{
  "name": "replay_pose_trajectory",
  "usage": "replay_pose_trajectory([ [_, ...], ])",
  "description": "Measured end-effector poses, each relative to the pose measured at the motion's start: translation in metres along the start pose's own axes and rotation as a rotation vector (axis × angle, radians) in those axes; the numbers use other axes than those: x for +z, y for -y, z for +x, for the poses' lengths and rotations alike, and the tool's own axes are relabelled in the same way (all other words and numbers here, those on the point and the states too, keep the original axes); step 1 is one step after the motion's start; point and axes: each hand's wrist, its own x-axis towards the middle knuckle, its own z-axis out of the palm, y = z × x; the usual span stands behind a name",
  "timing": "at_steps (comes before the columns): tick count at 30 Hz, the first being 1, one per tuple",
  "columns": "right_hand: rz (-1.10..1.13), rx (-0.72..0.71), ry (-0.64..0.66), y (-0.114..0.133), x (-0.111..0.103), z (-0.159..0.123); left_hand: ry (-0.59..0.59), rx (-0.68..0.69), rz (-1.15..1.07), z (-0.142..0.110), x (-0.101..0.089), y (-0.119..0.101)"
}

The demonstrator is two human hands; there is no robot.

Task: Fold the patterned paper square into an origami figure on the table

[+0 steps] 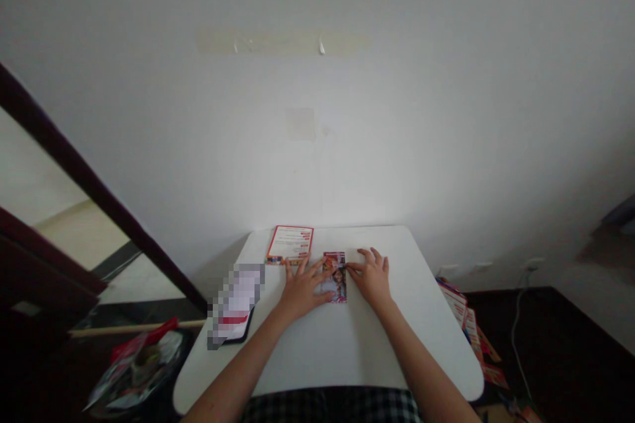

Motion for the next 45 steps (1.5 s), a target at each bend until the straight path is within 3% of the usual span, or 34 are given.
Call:
replay_pose_trajectory([
  [9,-0.013,0.064,-0.026,0.007,-0.001,0.020,0.019,-0.013,0.005,0.000,-0.001,-0.002],
  [18,-0.018,0.039,-0.102,0.010,0.008,0.026,0.015,-0.022,0.015,-0.001,-0.002,-0.004],
  [25,-0.009,-0.043,-0.068,0.005,0.007,0.024,0.017,-0.023,0.026,0.000,-0.001,-0.003],
  [34,0.008,-0.024,-0.096,0.007,0.006,0.023,0.019,-0.027,0.022,0.000,0.000,-0.002],
  [45,0.031,-0.053,-0.006,-0.001,0.004,0.027,0.024,-0.025,0.029,-0.001,-0.003,-0.004],
])
